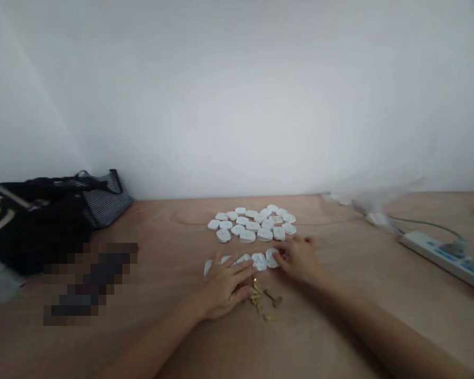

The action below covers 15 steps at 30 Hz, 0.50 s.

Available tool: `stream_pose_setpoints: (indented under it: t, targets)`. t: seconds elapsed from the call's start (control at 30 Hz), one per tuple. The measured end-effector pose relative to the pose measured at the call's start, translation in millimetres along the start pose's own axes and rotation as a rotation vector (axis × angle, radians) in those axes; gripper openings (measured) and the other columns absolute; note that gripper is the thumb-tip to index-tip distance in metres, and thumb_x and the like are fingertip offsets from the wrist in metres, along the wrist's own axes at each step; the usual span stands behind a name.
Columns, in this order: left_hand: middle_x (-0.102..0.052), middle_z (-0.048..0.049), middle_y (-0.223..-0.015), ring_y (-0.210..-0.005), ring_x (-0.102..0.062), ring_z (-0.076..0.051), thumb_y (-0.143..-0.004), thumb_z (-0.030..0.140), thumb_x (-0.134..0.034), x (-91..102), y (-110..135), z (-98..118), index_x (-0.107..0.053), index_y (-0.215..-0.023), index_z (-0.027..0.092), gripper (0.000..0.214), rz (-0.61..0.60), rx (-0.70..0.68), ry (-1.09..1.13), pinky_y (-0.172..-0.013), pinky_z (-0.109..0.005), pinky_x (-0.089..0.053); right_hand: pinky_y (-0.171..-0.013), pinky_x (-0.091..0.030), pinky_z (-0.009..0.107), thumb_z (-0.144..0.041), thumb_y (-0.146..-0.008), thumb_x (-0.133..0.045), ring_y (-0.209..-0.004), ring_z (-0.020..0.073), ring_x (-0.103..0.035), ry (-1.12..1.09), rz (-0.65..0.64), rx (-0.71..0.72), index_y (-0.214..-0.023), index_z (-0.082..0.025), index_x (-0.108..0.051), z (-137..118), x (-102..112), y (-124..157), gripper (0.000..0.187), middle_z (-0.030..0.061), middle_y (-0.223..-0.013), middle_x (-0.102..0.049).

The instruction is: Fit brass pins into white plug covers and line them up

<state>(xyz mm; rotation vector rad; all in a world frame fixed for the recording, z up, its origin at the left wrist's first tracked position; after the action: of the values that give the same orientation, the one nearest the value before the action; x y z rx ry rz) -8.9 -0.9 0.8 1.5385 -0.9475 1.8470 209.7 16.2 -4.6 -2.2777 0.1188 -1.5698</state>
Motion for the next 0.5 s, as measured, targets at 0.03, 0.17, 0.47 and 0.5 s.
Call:
stream_pose_setpoints:
  t: [0.03, 0.17, 0.47, 0.5]
  targets:
    - [-0.052, -0.0032, -0.134, -0.129, -0.037, -0.029, -0.094, 0.045, -0.037, 0.5, -2, 1, -0.046, -0.13, 0.029, 0.04, 0.0, -0.007, 0.008, -0.107, -0.057, -0.002, -0.083, -0.024, 0.04, -0.029, -0.081, -0.053, -0.089, 0.0244, -0.055, 0.009, -0.002, 0.005, -0.083, -0.024, -0.069, 0, 0, 0, 0.017, 0.0044, -0.081, -0.069]
    - [-0.055, -0.0037, -0.13, -0.127, -0.04, -0.028, -0.094, 0.043, -0.039, -0.7, -9, 0, -0.049, -0.127, 0.027, 0.038, 0.018, -0.027, 0.03, -0.108, -0.056, 0.002, -0.085, -0.025, 0.042, -0.03, -0.081, -0.054, -0.094, 0.0263, -0.053, 0.012, 0.0, 0.016, -0.088, -0.026, -0.069, 4, -2, -3, 0.017, 0.0061, -0.089, -0.067]
    - [-0.043, -0.0033, -0.141, -0.134, -0.03, -0.027, -0.091, 0.046, -0.045, 3.4, 16, 12, -0.037, -0.137, 0.029, 0.05, -0.059, -0.116, 0.158, -0.111, -0.052, -0.006, -0.09, -0.033, 0.047, -0.044, -0.075, -0.062, -0.107, 0.0303, -0.05, -0.217, -0.016, 0.036, -0.109, -0.026, -0.063, 43, 2, 2, 0.039, 0.007, -0.113, -0.063]
    - [-0.041, -0.0034, -0.143, -0.134, -0.029, -0.027, -0.09, 0.048, -0.046, 4.2, 21, 15, -0.035, -0.138, 0.03, 0.052, -0.073, -0.133, 0.181, -0.111, -0.051, -0.008, -0.091, -0.035, 0.047, -0.045, -0.07, -0.067, -0.107, 0.0302, -0.051, -0.266, -0.035, 0.058, -0.112, -0.026, -0.062, 47, 2, 4, 0.045, 0.006, -0.113, -0.063]
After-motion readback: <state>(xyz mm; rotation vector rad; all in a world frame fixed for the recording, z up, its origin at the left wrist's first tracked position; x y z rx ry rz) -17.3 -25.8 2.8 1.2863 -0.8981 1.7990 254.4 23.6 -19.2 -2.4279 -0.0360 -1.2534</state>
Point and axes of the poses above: each hand's wrist, its own y-axis away from the middle knuckle, its own x-axis out of the back of the hand, z = x × y, the point moved 2 cm from there along -y, towards the middle knuckle
